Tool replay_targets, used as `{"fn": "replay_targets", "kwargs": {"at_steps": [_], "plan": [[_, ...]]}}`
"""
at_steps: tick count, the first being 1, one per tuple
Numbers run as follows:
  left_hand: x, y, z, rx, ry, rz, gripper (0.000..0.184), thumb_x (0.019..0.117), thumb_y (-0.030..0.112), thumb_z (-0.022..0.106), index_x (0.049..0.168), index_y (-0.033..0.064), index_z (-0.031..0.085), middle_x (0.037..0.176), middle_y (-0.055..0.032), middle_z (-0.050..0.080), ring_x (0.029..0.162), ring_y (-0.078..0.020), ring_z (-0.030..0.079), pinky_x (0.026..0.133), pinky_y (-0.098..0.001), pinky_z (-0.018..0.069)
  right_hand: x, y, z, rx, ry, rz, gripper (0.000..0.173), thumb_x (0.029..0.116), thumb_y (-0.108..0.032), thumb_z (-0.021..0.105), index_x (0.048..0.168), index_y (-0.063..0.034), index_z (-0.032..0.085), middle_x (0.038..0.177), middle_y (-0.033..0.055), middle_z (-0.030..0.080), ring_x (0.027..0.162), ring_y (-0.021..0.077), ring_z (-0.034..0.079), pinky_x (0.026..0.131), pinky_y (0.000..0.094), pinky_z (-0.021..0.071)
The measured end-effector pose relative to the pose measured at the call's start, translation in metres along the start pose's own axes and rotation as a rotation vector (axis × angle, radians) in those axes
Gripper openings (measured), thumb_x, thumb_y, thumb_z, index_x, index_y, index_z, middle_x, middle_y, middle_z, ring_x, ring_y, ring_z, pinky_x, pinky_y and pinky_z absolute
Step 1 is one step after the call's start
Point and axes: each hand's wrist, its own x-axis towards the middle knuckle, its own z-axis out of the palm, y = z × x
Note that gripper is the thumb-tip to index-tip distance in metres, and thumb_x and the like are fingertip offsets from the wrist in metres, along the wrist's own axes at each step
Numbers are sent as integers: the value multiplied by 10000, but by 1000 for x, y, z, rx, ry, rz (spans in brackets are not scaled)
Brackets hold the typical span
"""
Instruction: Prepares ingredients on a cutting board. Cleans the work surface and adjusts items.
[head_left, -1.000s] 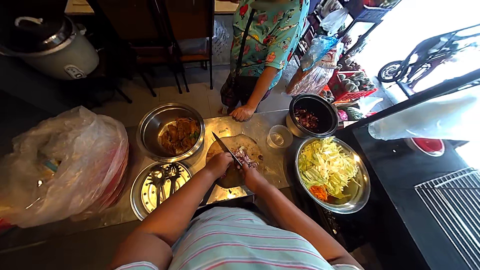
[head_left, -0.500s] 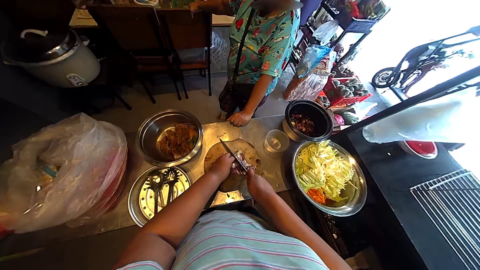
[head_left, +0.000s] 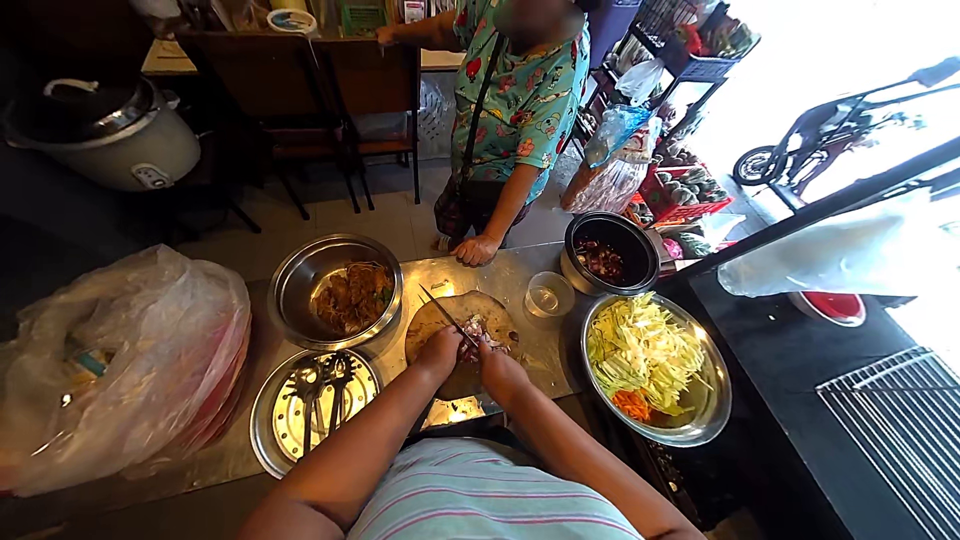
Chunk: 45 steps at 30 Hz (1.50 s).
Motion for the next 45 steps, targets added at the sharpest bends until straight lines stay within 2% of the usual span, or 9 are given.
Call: {"fn": "replay_targets", "kwargs": {"at_steps": [5, 9, 12, 16, 23, 28, 31, 39, 45], "plan": [[-5, -2, 3, -21, 17, 3, 273, 1042, 22, 486, 1237, -60, 660, 1373, -224, 586, 1295, -361, 581, 1120, -472, 461, -21, 1, 3, 9, -80, 52, 396, 1100, -135, 323, 1491, -86, 358, 1240, 246, 656, 1168, 425, 665, 924, 605, 542], [-2, -2, 3, -35, 18, 4, 263, 1048, 61, 518, 1244, -13, 677, 1373, -197, 600, 1314, -321, 576, 1140, -436, 446, 5, 17, 33, 63, -38, 31, 484, 1085, -113, 383, 1565, -115, 314, 1228, 247, 668, 1163, 429, 666, 938, 605, 537], [-4, -1, 0, -34, 11, 5, 285, 1040, 22, 493, 1261, -28, 665, 1382, -209, 592, 1324, -330, 567, 1150, -440, 435, -1, 10, 15, 4, -38, 14, 513, 1086, -111, 365, 1593, -107, 282, 1279, 256, 647, 1181, 441, 654, 940, 618, 534], [-4, -3, 2, -45, 26, 0, 280, 1060, 73, 485, 1240, -58, 655, 1357, -226, 595, 1291, -355, 586, 1126, -468, 454, -27, -8, -8, -104, -49, 60, 427, 1088, -103, 322, 1512, -84, 362, 1279, 238, 646, 1175, 427, 663, 903, 606, 550], [-2, -4, 8, -62, 26, -12, 273, 1052, 78, 515, 1256, 6, 681, 1353, -185, 622, 1299, -310, 593, 1137, -444, 448, 4, 21, 44, 103, -10, -15, 420, 1123, -200, 328, 1529, -95, 357, 1204, 238, 673, 1150, 410, 672, 946, 583, 537], [-1, -2, 9, -64, 54, 14, 278, 1044, 25, 488, 1237, -12, 686, 1352, -202, 625, 1303, -325, 592, 1140, -451, 447, -7, 11, 13, -4, -23, 17, 500, 1086, -112, 369, 1582, -109, 306, 1276, 260, 647, 1186, 449, 649, 934, 626, 531], [-2, -3, 10, -59, 64, 33, 284, 1065, 48, 456, 1226, -34, 675, 1339, -212, 624, 1295, -343, 591, 1131, -466, 449, -17, 8, 0, -51, -32, 13, 425, 1092, -113, 332, 1515, -79, 360, 1288, 248, 636, 1194, 433, 649, 925, 619, 538], [-1, -3, 21, -59, 110, -7, 283, 1052, 52, 480, 1251, -18, 670, 1340, -193, 628, 1278, -331, 607, 1113, -471, 469, -23, 20, 18, -5, -46, 44, 411, 1137, -219, 271, 1525, -108, 352, 1220, 235, 671, 1168, 416, 670, 929, 603, 542], [5, -2, 19, -40, 79, -41, 279, 1049, 67, 491, 1240, -21, 675, 1358, -194, 618, 1293, -325, 598, 1125, -455, 461, -2, 24, 37, 45, -29, 25, 439, 1095, -118, 349, 1534, -106, 353, 1233, 234, 666, 1171, 418, 664, 932, 596, 541]]}}
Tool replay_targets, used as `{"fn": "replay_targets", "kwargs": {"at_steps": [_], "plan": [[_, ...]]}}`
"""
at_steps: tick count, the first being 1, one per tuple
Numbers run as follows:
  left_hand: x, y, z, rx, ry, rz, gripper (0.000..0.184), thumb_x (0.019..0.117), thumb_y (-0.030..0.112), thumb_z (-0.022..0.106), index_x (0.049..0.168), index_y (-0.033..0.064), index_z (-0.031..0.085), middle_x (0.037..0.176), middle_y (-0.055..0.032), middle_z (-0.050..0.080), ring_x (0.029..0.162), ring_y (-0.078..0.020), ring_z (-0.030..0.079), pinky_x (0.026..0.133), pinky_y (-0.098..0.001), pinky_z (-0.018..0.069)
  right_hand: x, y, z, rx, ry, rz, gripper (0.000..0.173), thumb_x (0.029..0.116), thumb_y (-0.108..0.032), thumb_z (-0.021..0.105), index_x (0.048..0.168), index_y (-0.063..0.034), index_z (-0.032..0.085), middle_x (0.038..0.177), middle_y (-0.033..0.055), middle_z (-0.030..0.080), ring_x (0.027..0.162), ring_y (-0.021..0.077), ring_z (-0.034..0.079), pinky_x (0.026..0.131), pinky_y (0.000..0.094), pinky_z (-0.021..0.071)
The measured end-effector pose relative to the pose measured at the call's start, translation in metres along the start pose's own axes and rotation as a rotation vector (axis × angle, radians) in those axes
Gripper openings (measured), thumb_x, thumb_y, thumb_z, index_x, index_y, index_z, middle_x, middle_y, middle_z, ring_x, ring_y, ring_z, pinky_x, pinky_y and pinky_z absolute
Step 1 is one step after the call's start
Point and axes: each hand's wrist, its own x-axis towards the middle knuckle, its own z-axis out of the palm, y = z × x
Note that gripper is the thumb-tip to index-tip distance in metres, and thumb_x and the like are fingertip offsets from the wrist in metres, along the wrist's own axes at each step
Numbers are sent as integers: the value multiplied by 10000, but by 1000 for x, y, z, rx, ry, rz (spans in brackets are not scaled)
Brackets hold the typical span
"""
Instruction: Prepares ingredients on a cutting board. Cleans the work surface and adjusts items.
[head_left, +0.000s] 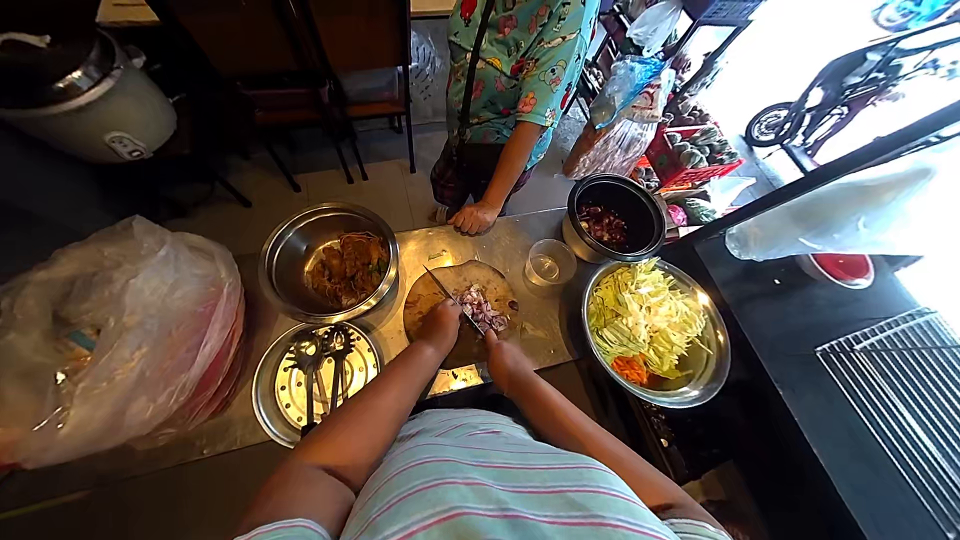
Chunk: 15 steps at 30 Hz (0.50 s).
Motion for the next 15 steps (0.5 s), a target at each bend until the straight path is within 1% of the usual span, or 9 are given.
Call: {"fn": "replay_targets", "kwargs": {"at_steps": [1, 3, 5, 6, 8, 10, 11, 13, 15], "plan": [[0, 2, -1, 3, -5, -1, 281, 1055, 76, 487, 1241, -21, 674, 1354, -196, 618, 1288, -325, 600, 1124, -453, 462, 5, 2, 2, 14, 5, -12, 453, 1094, -121, 361, 1546, -105, 344, 1236, 235, 665, 1171, 417, 664, 939, 598, 539], [-1, 4, -3, 4, -13, 0, 282, 1060, 71, 479, 1250, -23, 665, 1353, -204, 617, 1288, -328, 601, 1124, -451, 462, 10, 5, 0, 40, -4, -50, 432, 1119, -183, 336, 1543, -99, 346, 1237, 238, 662, 1173, 416, 661, 950, 601, 532], [-2, 5, -7, 8, -20, 15, 273, 1048, 47, 488, 1249, -27, 658, 1354, -209, 614, 1288, -332, 599, 1125, -455, 459, 6, 8, -11, 50, -11, -79, 406, 1138, -266, 292, 1491, -97, 396, 1222, 234, 663, 1168, 414, 660, 944, 605, 527], [-2, 5, -9, 6, -15, 25, 268, 1037, 43, 516, 1254, -31, 655, 1353, -213, 611, 1288, -336, 598, 1127, -456, 459, 1, 10, -18, 53, -3, -84, 412, 1143, -298, 281, 1477, -99, 416, 1219, 231, 666, 1165, 412, 662, 946, 605, 525], [-3, 6, -15, -2, 14, 43, 292, 1007, 77, 621, 1275, -39, 636, 1338, -221, 601, 1284, -348, 588, 1130, -452, 457, -10, 14, -29, 68, 31, -81, 421, 1144, -326, 285, 1475, -105, 422, 1201, 220, 674, 1148, 399, 673, 947, 590, 534], [-2, 12, -18, 15, 17, 42, 419, 963, 119, 714, 1336, -27, 590, 1362, -226, 576, 1315, -370, 558, 1139, -464, 445, -17, 24, -36, 100, 90, -85, 400, 1144, -325, 297, 1428, -91, 451, 1148, 207, 680, 1111, 376, 684, 932, 562, 541], [2, 15, -19, 35, -1, 36, 479, 949, 137, 737, 1372, -11, 567, 1385, -224, 564, 1340, -378, 535, 1147, -473, 434, -18, 29, -38, 117, 116, -86, 392, 1143, -321, 306, 1409, -82, 466, 1132, 203, 680, 1098, 366, 685, 929, 552, 541], [12, 17, -15, 85, -52, 28, 528, 949, 143, 731, 1431, 24, 551, 1428, -218, 554, 1378, -387, 502, 1159, -493, 422, -16, 36, -40, 129, 134, -59, 375, 1143, -326, 308, 1382, -85, 468, 1124, 194, 682, 1091, 355, 690, 924, 542, 547], [19, 18, -12, 109, -82, 45, 419, 981, 100, 660, 1386, 13, 598, 1426, -222, 557, 1374, -394, 503, 1152, -505, 426, -15, 40, -40, 141, 143, -37, 389, 1143, -337, 305, 1401, -92, 462, 1132, 192, 685, 1097, 356, 692, 927, 540, 549]]}}
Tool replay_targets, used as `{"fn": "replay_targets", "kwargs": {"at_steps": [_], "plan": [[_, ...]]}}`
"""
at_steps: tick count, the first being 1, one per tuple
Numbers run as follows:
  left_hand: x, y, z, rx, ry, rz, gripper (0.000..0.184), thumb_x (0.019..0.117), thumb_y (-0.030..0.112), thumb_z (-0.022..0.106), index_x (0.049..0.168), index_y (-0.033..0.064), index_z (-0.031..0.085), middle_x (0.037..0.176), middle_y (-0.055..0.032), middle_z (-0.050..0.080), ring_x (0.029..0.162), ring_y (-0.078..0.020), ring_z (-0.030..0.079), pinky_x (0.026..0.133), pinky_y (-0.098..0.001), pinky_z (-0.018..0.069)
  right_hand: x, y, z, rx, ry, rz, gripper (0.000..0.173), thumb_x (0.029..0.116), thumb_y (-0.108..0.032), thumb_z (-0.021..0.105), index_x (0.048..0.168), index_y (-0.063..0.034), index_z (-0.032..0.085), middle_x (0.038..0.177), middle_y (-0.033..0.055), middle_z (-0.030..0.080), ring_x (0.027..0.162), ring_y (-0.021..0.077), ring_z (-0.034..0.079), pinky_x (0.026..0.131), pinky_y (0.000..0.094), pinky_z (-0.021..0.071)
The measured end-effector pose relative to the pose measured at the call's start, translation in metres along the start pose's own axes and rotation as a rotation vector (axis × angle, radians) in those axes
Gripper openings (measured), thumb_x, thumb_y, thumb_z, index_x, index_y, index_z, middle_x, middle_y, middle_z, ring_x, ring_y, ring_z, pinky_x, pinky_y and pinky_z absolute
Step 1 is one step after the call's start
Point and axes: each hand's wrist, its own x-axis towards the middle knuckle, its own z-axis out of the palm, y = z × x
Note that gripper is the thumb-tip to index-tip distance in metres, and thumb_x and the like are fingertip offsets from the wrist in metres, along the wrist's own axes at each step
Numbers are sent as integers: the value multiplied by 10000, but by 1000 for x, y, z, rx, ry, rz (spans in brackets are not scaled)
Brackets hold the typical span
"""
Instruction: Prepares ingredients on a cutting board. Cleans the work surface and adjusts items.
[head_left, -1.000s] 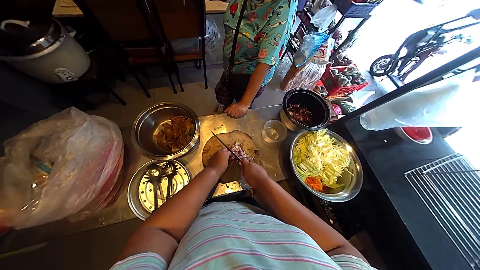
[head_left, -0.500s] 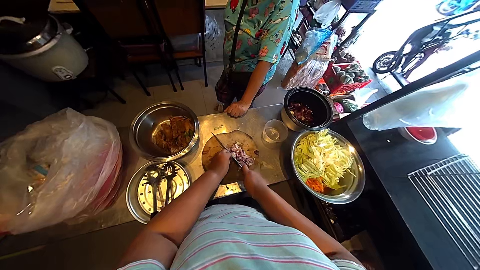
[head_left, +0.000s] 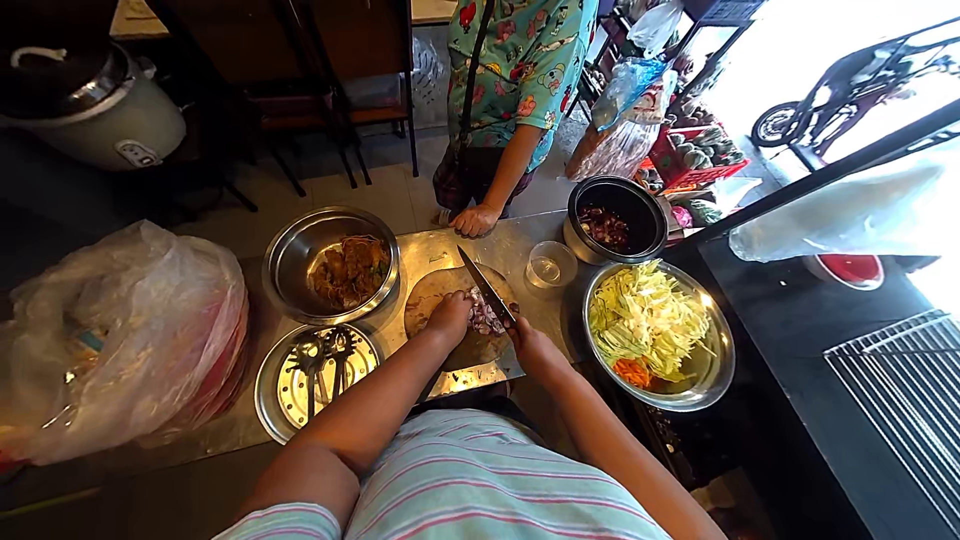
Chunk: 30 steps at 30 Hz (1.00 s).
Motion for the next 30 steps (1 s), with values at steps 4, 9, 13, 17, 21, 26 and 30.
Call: {"fn": "replay_targets", "kwargs": {"at_steps": [4, 9, 13, 17, 21, 26, 30], "plan": [[-5, -6, 2, -62, 20, 106, 301, 1008, 13, 553, 1288, -9, 662, 1415, -206, 568, 1365, -368, 515, 1166, -483, 411, -3, 0, 7, 10, -1, -13, 384, 1142, -332, 301, 1359, -73, 483, 1130, 197, 676, 1094, 355, 686, 919, 540, 545], [-22, -31, 11, -130, 130, 245, 265, 1041, 33, 522, 1255, -20, 670, 1403, -179, 607, 1325, -300, 579, 1157, -427, 431, -10, -9, 10, -31, -63, 30, 417, 1145, -345, 274, 1422, -88, 450, 1192, 204, 673, 1146, 381, 674, 937, 566, 541], [-31, -41, 17, -153, 224, 268, 248, 1054, 163, 574, 1161, -4, 722, 1317, -159, 660, 1290, -283, 600, 1147, -405, 436, -15, -12, 15, -74, -94, 4, 418, 1147, -347, 263, 1423, -93, 449, 1172, 210, 679, 1136, 389, 679, 926, 573, 542], [-35, -40, 22, -154, 258, 248, 272, 1067, 172, 545, 1141, -14, 729, 1282, -179, 678, 1256, -295, 629, 1132, -415, 452, -20, -19, 14, -120, -133, -2, 416, 1147, -346, 259, 1437, -107, 436, 1189, 210, 680, 1152, 396, 675, 934, 582, 537], [-34, -32, 19, -165, 193, 137, 286, 1069, 198, 549, 1190, -6, 709, 1324, -176, 653, 1293, -295, 600, 1145, -422, 433, -23, -25, 12, -162, -154, 27, 409, 1146, -335, 252, 1450, -123, 424, 1199, 203, 682, 1156, 397, 676, 926, 589, 541], [-34, -31, 21, -200, 220, 107, 283, 1066, 208, 560, 1199, 8, 708, 1301, -174, 665, 1279, -287, 611, 1139, -409, 442, -20, -35, 15, -142, -162, 56, 367, 1142, -270, 264, 1417, -109, 444, 1185, 201, 682, 1153, 385, 677, 922, 585, 541], [-30, -28, 21, -193, 228, 102, 265, 1065, 191, 562, 1185, 9, 712, 1267, -172, 676, 1242, -294, 632, 1114, -424, 465, -17, -44, 14, -144, -178, 82, 362, 1135, -226, 265, 1435, -100, 423, 1201, 203, 674, 1168, 381, 672, 923, 576, 544]]}}
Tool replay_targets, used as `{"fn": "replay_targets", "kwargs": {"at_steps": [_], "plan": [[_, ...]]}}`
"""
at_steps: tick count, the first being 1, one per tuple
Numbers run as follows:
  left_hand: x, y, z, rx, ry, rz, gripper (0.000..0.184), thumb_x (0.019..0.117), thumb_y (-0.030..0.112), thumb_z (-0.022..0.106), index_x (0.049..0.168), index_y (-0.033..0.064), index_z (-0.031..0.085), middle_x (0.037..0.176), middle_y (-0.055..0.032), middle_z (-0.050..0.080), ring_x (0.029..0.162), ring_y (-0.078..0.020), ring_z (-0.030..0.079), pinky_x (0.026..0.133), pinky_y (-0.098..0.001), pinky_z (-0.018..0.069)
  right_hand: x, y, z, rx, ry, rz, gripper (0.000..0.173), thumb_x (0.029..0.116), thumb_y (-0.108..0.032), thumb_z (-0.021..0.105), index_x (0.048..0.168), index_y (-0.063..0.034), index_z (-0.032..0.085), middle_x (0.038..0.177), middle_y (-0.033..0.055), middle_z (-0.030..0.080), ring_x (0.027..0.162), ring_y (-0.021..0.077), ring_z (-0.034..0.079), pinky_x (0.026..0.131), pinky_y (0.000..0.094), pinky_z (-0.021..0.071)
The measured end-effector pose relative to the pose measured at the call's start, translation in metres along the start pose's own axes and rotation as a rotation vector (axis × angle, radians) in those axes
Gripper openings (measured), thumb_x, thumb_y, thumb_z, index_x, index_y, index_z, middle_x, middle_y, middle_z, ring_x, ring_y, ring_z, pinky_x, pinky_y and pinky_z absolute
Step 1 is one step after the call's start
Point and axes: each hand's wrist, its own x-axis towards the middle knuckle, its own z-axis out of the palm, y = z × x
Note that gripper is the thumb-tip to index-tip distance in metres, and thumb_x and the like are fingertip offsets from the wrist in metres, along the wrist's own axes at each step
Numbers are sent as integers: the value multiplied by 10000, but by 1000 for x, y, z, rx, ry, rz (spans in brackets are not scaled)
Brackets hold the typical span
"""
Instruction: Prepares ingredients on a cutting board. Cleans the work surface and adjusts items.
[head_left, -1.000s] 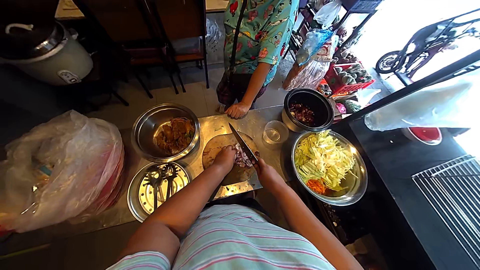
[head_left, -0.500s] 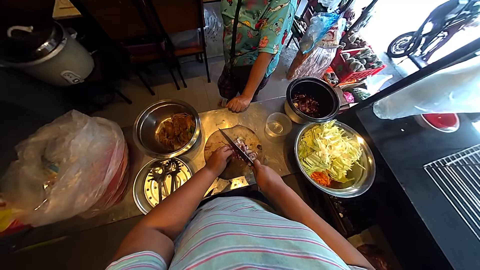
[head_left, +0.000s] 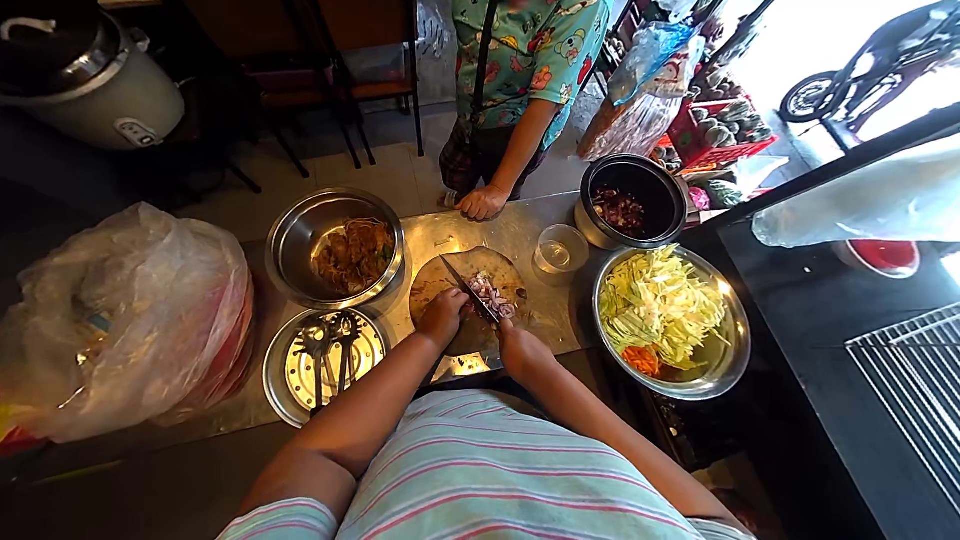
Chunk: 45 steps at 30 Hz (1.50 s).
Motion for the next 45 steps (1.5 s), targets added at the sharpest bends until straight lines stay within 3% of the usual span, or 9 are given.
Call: {"fn": "replay_targets", "kwargs": {"at_steps": [7, 12, 16, 20, 23, 30, 35, 38, 45], "plan": [[3, -3, 3, -43, 39, 26, 201, 1035, 101, 585, 1097, -13, 739, 1207, -178, 700, 1185, -305, 660, 1089, -433, 486, 27, 5, 6, 117, -9, -77, 399, 1143, -261, 282, 1469, -67, 405, 1206, 230, 663, 1158, 387, 666, 959, 563, 527], [3, -7, 7, -45, 51, 64, 215, 1045, 141, 589, 1107, 15, 752, 1189, -151, 714, 1174, -270, 668, 1090, -407, 489, 53, 3, 28, 165, 53, -122, 405, 1143, -278, 287, 1464, -58, 401, 1168, 221, 669, 1128, 368, 677, 952, 537, 534], [-2, -10, 8, -36, 34, 81, 248, 1062, 77, 512, 1125, -11, 735, 1255, -169, 692, 1246, -286, 634, 1123, -414, 462, 37, -8, 11, -25, 66, -44, 441, 1092, -131, 333, 1530, -83, 355, 1227, 235, 670, 1149, 421, 675, 913, 599, 546], [-5, -7, 2, -25, 1, 21, 276, 1077, 94, 481, 1138, -42, 713, 1272, -197, 675, 1267, -314, 617, 1134, -430, 445, 10, -8, -11, -67, 39, -47, 375, 1122, -190, 274, 1458, -84, 402, 1243, 233, 657, 1167, 423, 663, 913, 608, 537], [-4, -6, 4, -6, 12, 37, 275, 1077, 124, 496, 1111, -44, 710, 1213, -203, 684, 1218, -322, 639, 1103, -437, 470, 2, -4, -7, -74, 10, -30, 427, 1136, -233, 256, 1530, -110, 366, 1256, 226, 661, 1187, 419, 656, 933, 611, 531], [-2, -3, 5, 39, -6, 30, 249, 1054, 98, 531, 1165, -24, 718, 1293, -191, 672, 1288, -312, 608, 1138, -429, 446, 8, 1, 8, -79, 8, -9, 381, 1136, -253, 281, 1462, -103, 410, 1214, 213, 675, 1156, 405, 675, 904, 593, 548], [-1, 1, 3, 31, -37, -18, 296, 1072, 202, 543, 1185, -28, 691, 1299, -200, 648, 1283, -323, 599, 1134, -436, 445, 2, 3, 2, -82, 65, -27, 384, 1141, -265, 246, 1423, -88, 438, 1172, 208, 684, 1128, 399, 687, 892, 574, 557], [1, 3, 5, 19, -28, -20, 269, 1054, 162, 572, 1218, -9, 700, 1348, -188, 636, 1323, -310, 576, 1159, -421, 425, 11, 7, 5, -67, 43, -29, 390, 1142, -276, 247, 1434, -91, 428, 1183, 209, 681, 1138, 397, 683, 900, 586, 551], [4, 2, 7, 22, -17, 30, 224, 1035, 105, 587, 1136, -31, 733, 1279, -202, 665, 1293, -325, 592, 1150, -423, 431, 24, 10, 16, -33, 27, -44, 373, 1140, -266, 260, 1422, -85, 424, 1155, 210, 682, 1121, 393, 689, 891, 574, 555]]}}
